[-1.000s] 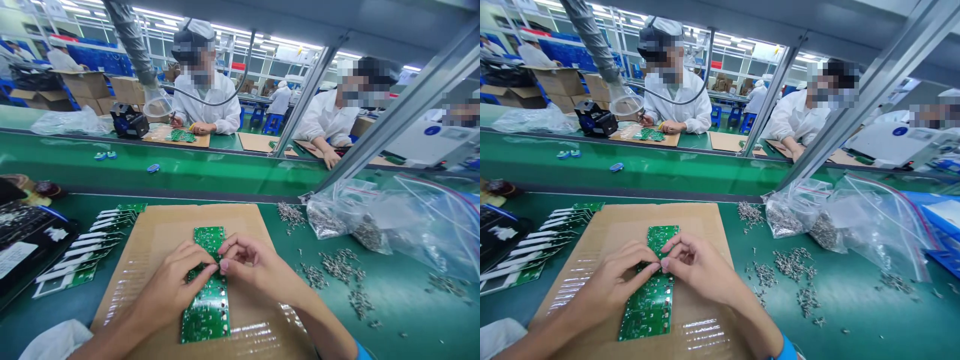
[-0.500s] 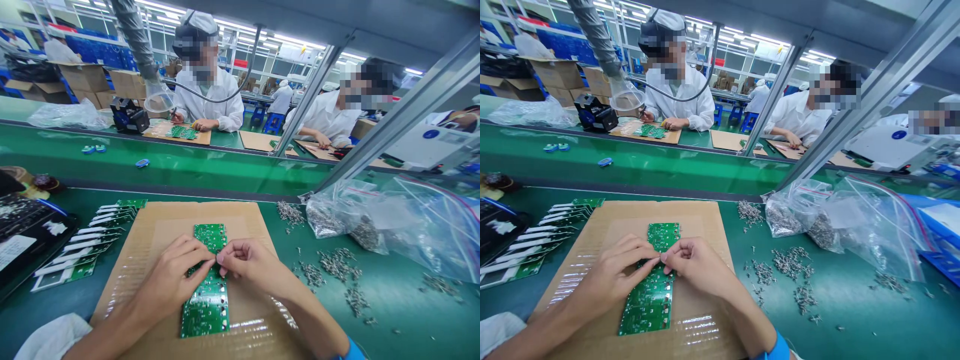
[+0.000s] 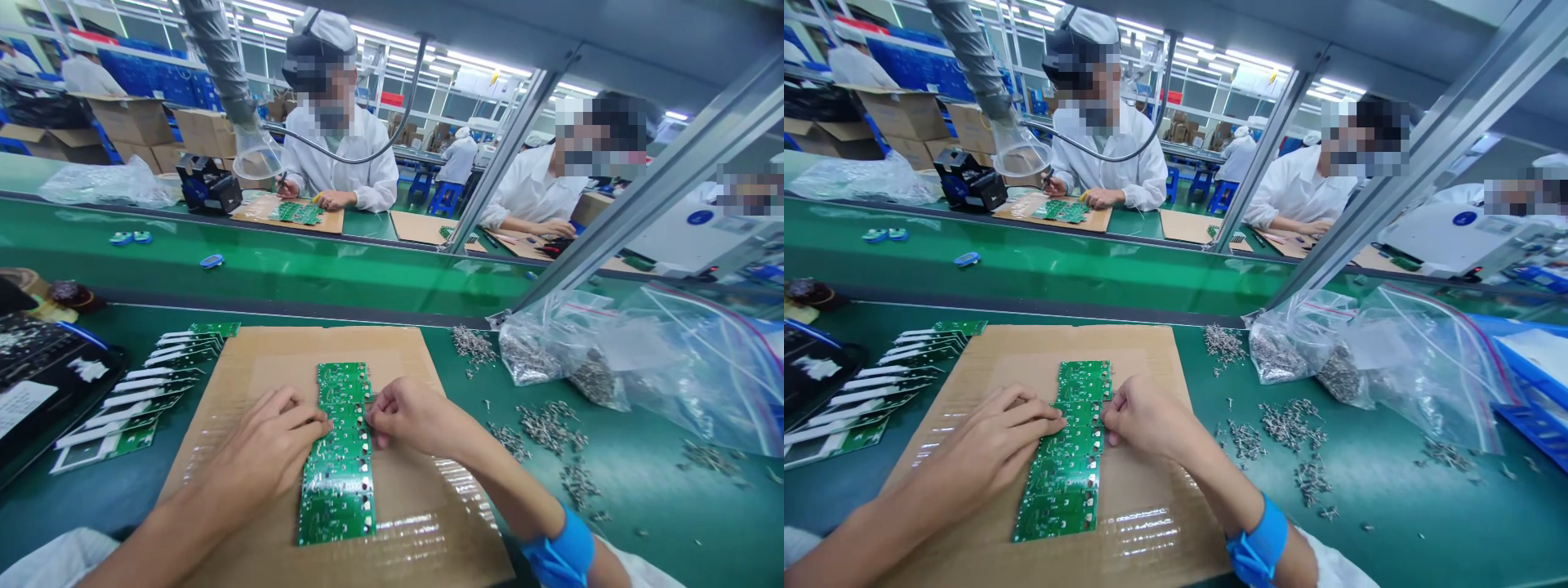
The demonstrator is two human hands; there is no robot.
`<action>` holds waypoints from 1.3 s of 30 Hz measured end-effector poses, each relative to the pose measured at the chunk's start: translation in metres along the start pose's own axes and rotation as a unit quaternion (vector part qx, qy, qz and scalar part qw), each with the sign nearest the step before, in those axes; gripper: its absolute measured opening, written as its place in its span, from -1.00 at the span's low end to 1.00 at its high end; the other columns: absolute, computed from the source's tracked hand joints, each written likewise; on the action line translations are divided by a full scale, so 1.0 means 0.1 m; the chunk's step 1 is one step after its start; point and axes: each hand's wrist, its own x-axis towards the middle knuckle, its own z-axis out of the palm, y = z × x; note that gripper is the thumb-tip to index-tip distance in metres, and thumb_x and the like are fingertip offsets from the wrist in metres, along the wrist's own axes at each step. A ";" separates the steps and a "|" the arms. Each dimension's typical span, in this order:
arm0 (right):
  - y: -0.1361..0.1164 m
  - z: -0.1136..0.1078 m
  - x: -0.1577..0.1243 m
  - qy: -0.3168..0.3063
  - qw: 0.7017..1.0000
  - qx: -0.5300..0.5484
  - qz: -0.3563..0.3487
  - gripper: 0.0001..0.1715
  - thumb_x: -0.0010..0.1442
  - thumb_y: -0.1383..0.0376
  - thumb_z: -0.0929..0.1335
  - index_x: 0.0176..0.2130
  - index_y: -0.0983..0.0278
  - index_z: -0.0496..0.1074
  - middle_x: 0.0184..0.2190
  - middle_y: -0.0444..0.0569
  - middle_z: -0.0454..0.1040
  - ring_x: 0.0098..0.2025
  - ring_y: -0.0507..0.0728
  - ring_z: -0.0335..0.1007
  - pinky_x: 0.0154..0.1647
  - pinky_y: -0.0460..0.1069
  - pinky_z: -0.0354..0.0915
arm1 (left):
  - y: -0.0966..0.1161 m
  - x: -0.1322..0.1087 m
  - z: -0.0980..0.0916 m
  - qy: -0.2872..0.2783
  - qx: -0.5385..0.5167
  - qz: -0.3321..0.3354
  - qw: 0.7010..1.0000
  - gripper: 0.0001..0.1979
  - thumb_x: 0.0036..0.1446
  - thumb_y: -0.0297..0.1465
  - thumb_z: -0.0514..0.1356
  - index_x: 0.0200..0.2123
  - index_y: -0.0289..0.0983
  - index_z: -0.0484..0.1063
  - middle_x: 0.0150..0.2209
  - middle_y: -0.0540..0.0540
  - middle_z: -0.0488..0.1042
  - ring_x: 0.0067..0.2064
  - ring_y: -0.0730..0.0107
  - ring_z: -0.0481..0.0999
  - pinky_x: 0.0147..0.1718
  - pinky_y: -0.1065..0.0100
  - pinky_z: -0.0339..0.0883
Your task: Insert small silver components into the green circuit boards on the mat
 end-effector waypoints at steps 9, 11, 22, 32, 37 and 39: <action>-0.15 -0.04 0.07 -0.022 0.994 -0.096 0.053 -0.71 0.06 0.38 0.32 -0.64 0.29 0.48 -0.67 -0.14 0.43 -0.58 -0.02 0.19 -0.52 -0.06 0.07 | 0.06 0.00 -0.06 -0.012 0.044 0.000 0.999 -0.73 0.24 -0.59 0.13 -0.10 -0.19 0.50 -0.30 0.08 0.56 -0.28 0.25 0.32 -0.30 0.24 0.15; -0.18 -0.05 0.08 -0.027 0.991 -0.112 0.072 -0.72 0.05 0.38 0.32 -0.64 0.28 0.47 -0.70 -0.17 0.37 -0.61 -0.02 0.12 -0.56 -0.05 0.01 | 0.06 -0.01 -0.06 -0.017 0.050 -0.006 0.999 -0.73 0.23 -0.60 0.13 -0.11 -0.19 0.51 -0.30 0.07 0.57 -0.28 0.24 0.32 -0.30 0.24 0.14; -0.32 -0.04 0.11 -0.028 0.982 -0.169 0.077 -0.70 0.04 0.40 0.35 -0.68 0.27 0.43 -0.76 -0.20 0.29 -0.63 -0.01 0.17 -0.56 -0.07 0.07 | 0.05 -0.04 -0.01 0.000 0.061 -0.016 0.998 -0.69 0.28 -0.56 0.04 -0.11 -0.17 0.54 -0.28 0.01 0.61 -0.26 0.22 0.37 -0.31 0.23 0.21; 0.39 -0.61 -0.89 0.142 0.932 -0.319 0.097 -0.72 0.26 0.45 0.28 -0.19 0.26 0.57 -0.25 0.05 0.60 -0.23 0.20 0.51 -0.31 -0.02 0.18 | -0.16 -0.13 0.22 0.105 0.004 0.004 0.994 -0.69 0.27 -0.42 0.06 -0.05 -0.01 0.51 -0.14 0.07 0.59 -0.09 0.26 0.45 -0.05 0.26 0.25; 0.62 -0.51 -0.97 0.155 0.926 -0.328 0.099 -0.87 0.27 0.34 0.36 -0.19 0.24 0.54 -0.23 0.03 0.55 -0.19 0.22 0.48 -0.27 0.00 0.21 | -0.27 -0.16 0.23 0.101 0.037 0.047 0.993 -0.68 0.25 -0.42 0.08 0.00 -0.01 0.48 -0.13 0.09 0.57 -0.06 0.29 0.44 -0.04 0.33 0.23; 0.63 -0.47 -0.92 0.157 0.919 -0.349 0.098 -0.86 0.26 0.41 0.33 -0.26 0.26 0.52 -0.25 0.04 0.54 -0.19 0.22 0.46 -0.26 0.01 0.21 | -0.31 -0.16 0.23 0.097 0.033 0.040 0.994 -0.69 0.26 -0.41 0.08 -0.01 -0.02 0.49 -0.12 0.06 0.56 -0.05 0.28 0.43 -0.04 0.32 0.24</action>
